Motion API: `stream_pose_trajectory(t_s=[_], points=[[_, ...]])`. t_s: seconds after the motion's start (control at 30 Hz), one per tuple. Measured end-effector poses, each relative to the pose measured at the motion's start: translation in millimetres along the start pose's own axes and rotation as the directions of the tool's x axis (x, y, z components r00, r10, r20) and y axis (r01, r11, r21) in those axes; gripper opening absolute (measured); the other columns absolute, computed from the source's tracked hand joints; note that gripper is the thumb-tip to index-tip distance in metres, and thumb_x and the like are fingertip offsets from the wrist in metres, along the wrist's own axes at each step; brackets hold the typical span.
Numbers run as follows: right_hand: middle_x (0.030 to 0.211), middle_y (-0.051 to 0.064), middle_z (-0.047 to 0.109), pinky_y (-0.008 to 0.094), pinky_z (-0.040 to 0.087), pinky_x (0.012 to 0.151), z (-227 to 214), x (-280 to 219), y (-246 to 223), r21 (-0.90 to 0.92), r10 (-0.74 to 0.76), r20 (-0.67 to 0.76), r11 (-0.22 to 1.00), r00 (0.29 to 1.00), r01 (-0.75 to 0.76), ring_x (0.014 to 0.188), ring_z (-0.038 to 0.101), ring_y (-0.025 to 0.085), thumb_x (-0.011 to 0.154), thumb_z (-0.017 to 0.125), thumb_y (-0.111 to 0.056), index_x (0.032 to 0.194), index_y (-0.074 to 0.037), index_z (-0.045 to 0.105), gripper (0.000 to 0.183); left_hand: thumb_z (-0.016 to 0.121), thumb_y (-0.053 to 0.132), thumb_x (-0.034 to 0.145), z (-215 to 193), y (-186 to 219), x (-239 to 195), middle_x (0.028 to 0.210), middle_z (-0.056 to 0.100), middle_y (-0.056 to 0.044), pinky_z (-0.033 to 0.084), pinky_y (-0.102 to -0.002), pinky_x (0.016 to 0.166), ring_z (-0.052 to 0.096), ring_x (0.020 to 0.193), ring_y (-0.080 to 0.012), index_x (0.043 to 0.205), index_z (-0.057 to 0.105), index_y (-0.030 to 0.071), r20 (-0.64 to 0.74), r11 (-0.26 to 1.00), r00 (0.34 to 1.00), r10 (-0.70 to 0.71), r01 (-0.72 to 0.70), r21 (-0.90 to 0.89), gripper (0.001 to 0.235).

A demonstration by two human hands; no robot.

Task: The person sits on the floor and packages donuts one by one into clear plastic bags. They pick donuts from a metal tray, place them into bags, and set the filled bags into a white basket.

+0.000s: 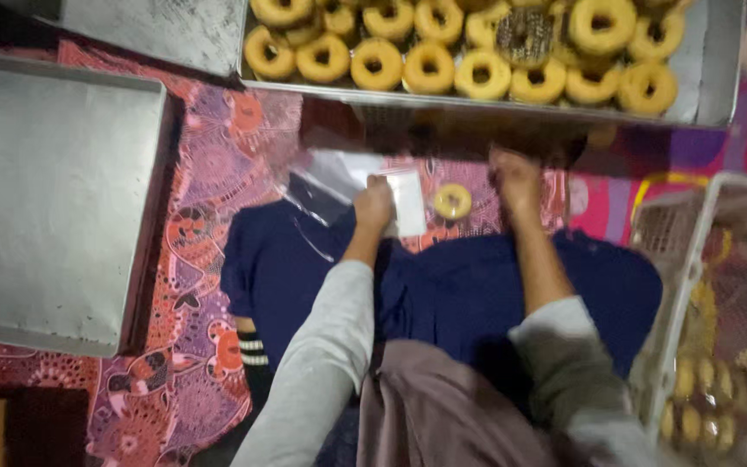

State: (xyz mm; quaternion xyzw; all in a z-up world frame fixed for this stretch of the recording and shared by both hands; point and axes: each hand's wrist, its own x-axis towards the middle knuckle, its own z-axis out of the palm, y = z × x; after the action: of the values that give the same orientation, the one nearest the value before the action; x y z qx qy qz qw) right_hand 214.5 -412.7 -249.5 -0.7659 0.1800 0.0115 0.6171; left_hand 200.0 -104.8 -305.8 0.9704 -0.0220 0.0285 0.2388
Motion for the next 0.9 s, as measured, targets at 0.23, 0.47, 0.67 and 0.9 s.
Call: stream_pose_trajectory(t_s=[0.23, 0.47, 0.67, 0.9], points=[[0.125, 0.021, 0.072, 0.040, 0.054, 0.096, 3.9, -30.6, -73.7, -0.471, -0.500, -0.002, 0.764, 0.866, 0.441, 0.112, 0.068, 0.033, 0.092, 0.074, -0.018, 0.130, -0.001, 0.067, 0.043, 0.061, 0.000, 0.076, -41.6, 27.2, 0.2, 0.101, 0.067, -0.018, 0.055, -0.053, 0.066, 0.068, 0.074, -0.0419, 0.089, 0.066, 0.006, -0.088, 0.993, 0.990, 0.107, -0.111, -0.042, 0.015], [0.112, 0.016, 0.076, 0.036, 0.054, 0.091, 97.2, -83.9, -131.6, -0.361, -0.189, 0.361, 0.875, 0.913, 0.324, 0.103, 0.073, 0.028, 0.092, 0.076, -0.019, 0.113, -0.005, 0.077, 0.026, 0.072, 0.008, 0.083, -166.6, 104.0, -48.1, 0.112, 0.069, -0.020, 0.057, -0.044, 0.072, 0.072, 0.084, -0.0362, 0.107, 0.067, 0.003, -0.261, 0.904, 0.954, 0.144, -0.235, -0.357, 0.025], [0.112, 0.012, 0.077, 0.035, 0.055, 0.093, 89.7, -129.0, -197.7, -0.107, -0.533, 0.394, 0.783, 0.749, 0.613, 0.103, 0.075, 0.028, 0.092, 0.072, -0.012, 0.106, -0.002, 0.075, 0.018, 0.066, 0.004, 0.080, -217.4, 103.4, -41.4, 0.101, 0.073, -0.019, 0.058, -0.035, 0.070, 0.073, 0.079, -0.0291, 0.122, 0.062, -0.001, -0.390, 0.772, 0.885, -0.255, -0.056, -0.633, 0.043], [0.123, 0.004, 0.074, 0.054, 0.038, 0.127, 77.0, -207.5, -234.0, -0.222, -0.810, 0.165, 0.526, 0.563, 0.821, 0.121, 0.072, 0.022, 0.099, 0.069, -0.004, 0.115, -0.009, 0.073, 0.018, 0.067, 0.000, 0.092, -213.3, 110.3, -47.6, 0.100, 0.077, -0.012, 0.057, -0.031, 0.066, 0.075, 0.073, -0.0183, 0.117, 0.062, 0.003, -0.382, 0.735, 0.872, -0.306, -0.038, -0.677, 0.025]])
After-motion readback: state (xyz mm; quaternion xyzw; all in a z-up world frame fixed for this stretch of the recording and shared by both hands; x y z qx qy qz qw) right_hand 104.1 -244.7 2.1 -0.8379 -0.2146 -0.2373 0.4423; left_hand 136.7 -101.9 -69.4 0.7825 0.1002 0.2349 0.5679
